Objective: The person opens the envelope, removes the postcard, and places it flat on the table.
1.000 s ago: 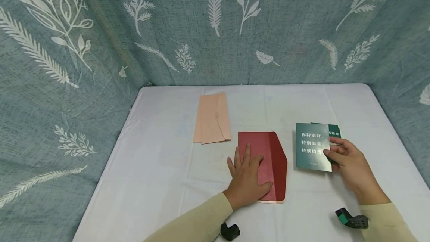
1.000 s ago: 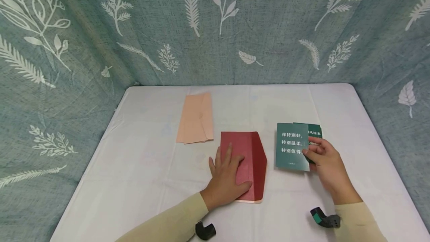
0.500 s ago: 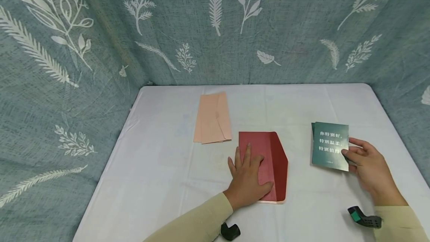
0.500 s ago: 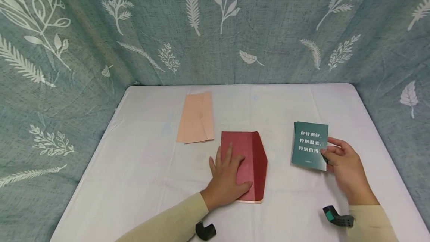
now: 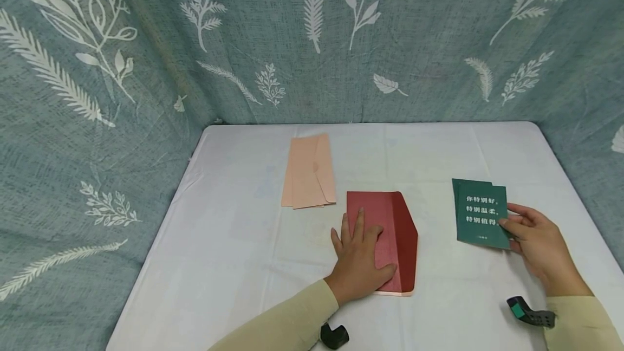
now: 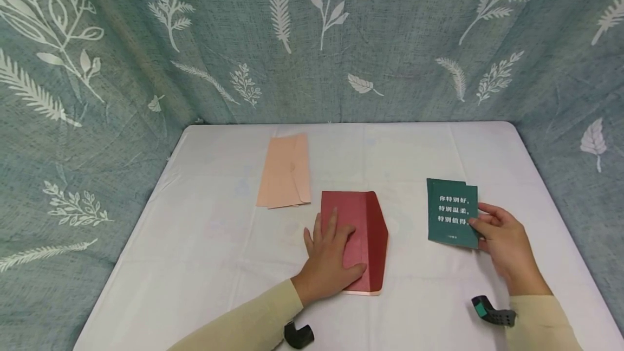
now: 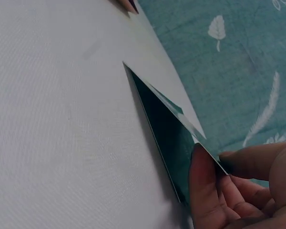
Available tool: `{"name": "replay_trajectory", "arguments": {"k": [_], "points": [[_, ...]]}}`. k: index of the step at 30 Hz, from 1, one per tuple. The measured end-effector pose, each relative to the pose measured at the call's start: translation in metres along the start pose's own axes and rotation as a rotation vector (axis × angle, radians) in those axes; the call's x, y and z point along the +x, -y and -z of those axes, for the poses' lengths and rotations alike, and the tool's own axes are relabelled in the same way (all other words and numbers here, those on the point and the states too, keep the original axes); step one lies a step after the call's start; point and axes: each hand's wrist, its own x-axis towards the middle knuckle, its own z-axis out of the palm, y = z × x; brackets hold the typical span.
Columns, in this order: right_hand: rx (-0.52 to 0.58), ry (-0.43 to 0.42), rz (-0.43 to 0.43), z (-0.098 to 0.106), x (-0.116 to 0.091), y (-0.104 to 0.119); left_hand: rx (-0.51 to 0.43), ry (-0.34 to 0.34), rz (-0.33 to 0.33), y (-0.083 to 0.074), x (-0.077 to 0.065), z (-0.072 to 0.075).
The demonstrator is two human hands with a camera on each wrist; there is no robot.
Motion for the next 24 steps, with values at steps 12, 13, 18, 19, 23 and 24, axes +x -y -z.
{"name": "replay_trajectory", "arguments": {"k": [12,13,18,19,23,24], "points": [[-0.276,-0.011,-0.023,0.0001,-0.0009,0.0044,0.009,-0.009,-0.006,0.0005,0.0013,-0.002],[-0.291,-0.018,-0.032,0.0007,-0.0015,0.0051,0.009,-0.009,-0.006,0.0004,0.0012,-0.002],[-0.328,-0.057,-0.05,0.0016,-0.0037,0.0076,0.011,-0.009,-0.006,0.0003,0.0013,-0.0017],[-0.329,-0.063,-0.049,0.0017,-0.0038,0.0075,0.011,-0.009,-0.006,0.0003,0.0013,-0.0017],[-0.33,-0.079,-0.039,0.0017,-0.0044,0.0066,0.011,-0.009,-0.008,0.0008,0.0012,-0.0019],[-0.329,-0.081,-0.034,0.0019,-0.0045,0.0063,0.011,-0.01,-0.009,0.001,0.0012,-0.0019]]}}
